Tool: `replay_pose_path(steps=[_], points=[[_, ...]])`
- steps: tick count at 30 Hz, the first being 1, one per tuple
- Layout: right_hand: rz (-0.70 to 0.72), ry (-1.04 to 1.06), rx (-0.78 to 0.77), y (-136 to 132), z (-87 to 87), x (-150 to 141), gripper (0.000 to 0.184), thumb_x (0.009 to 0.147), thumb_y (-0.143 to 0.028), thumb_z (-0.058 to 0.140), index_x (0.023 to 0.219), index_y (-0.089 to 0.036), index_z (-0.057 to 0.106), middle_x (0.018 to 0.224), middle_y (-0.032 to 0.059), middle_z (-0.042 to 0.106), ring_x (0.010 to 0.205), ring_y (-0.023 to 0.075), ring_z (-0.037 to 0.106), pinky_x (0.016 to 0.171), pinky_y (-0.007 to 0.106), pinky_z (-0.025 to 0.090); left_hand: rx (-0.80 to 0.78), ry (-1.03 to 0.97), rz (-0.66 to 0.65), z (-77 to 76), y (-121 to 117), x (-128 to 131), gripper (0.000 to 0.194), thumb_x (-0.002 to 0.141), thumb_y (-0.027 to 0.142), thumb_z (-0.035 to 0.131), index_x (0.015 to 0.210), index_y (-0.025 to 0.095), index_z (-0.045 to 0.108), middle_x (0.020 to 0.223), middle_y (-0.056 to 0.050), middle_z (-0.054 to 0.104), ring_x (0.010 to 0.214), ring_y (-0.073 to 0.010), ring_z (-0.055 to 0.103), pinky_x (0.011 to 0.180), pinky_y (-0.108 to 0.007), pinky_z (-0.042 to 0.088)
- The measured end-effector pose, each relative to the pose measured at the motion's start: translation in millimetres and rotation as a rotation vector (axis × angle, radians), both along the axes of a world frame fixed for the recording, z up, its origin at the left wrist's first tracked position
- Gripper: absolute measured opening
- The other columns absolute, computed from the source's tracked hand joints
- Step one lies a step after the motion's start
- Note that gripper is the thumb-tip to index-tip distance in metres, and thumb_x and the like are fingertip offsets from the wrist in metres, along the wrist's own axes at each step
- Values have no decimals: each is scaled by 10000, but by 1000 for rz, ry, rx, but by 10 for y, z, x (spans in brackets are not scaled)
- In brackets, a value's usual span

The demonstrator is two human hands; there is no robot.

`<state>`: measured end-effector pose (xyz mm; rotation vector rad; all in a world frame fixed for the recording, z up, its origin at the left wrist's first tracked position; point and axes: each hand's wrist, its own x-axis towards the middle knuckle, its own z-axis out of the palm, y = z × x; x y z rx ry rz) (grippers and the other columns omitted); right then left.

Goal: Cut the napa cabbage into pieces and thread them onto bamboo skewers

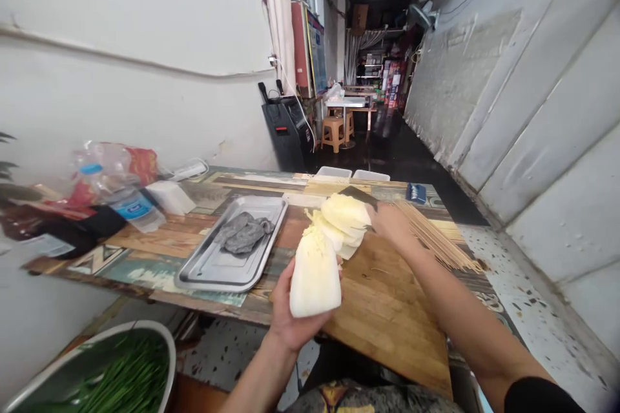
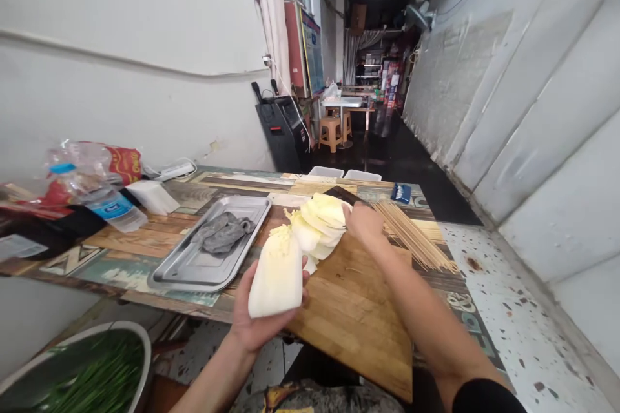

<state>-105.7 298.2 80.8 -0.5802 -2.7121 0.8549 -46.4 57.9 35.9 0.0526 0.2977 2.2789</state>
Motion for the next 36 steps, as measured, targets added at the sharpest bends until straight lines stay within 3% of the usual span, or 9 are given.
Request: replay_pose_path(steps=[2,4,7,12,20,23,25,30,36], points=[[164,35,38,-93,38,316,487,923,-477,481,1223,-113,603,998,190,707,977,313,662,888,502,482,9,-32,9,0,36,0,634,805,662,560,1257,219,603,1254,-131,623,975,-257,632,791,-372,495],[584,169,3,-220,49,626,622,868,-575,543,1367,-207,504,1140,137,676,1027,273,647,898,462,502,9,-35,20,-6,56,-4,750,713,748,597,1233,207,611,1199,-138,643,945,-262,629,767,-372,496],[925,382,-55,-417,10,934,915,709,-619,710,1475,-258,362,1443,156,459,1301,302,463,1028,482,430,-26,-10,38,18,71,-6,707,710,710,641,1210,211,616,1083,-106,685,952,-274,633,796,-397,498],[823,605,-110,-515,-1,989,567,834,-429,673,1358,-274,522,1364,130,524,1253,258,513,1015,442,463,-106,34,6,163,96,11,592,885,572,512,1352,208,507,1107,-106,685,1036,-272,631,729,-313,503],[880,617,246,-433,2,1036,433,940,-330,518,1348,-186,517,1354,170,558,1251,253,529,1002,454,484,-207,30,60,138,112,23,566,886,531,550,1331,184,513,1100,-97,694,934,-227,676,772,-328,537],[811,621,292,-393,-9,1007,354,972,-258,431,1290,-192,572,1201,143,659,1093,240,629,900,421,549,-267,44,109,96,164,58,564,903,495,551,1361,172,486,1145,-102,687,995,-220,665,895,-337,517],[802,594,311,-358,18,986,335,977,-293,423,1237,-186,605,1139,146,669,1017,250,644,839,419,566,-267,45,84,116,202,83,582,902,533,530,1352,164,503,1148,-108,687,992,-229,668,915,-353,514],[924,537,238,-328,96,997,584,898,-545,517,1340,-163,502,1329,193,512,1186,278,537,958,456,504,-307,29,96,285,258,89,658,912,620,415,1366,153,505,1166,-130,678,1006,-244,664,804,-313,547],[949,530,303,-373,65,1028,476,967,-433,431,1372,-194,505,1424,199,452,1295,288,464,1002,471,463,-352,73,146,367,263,79,644,940,567,390,1441,164,422,1209,-136,661,1080,-258,638,889,-332,524]])
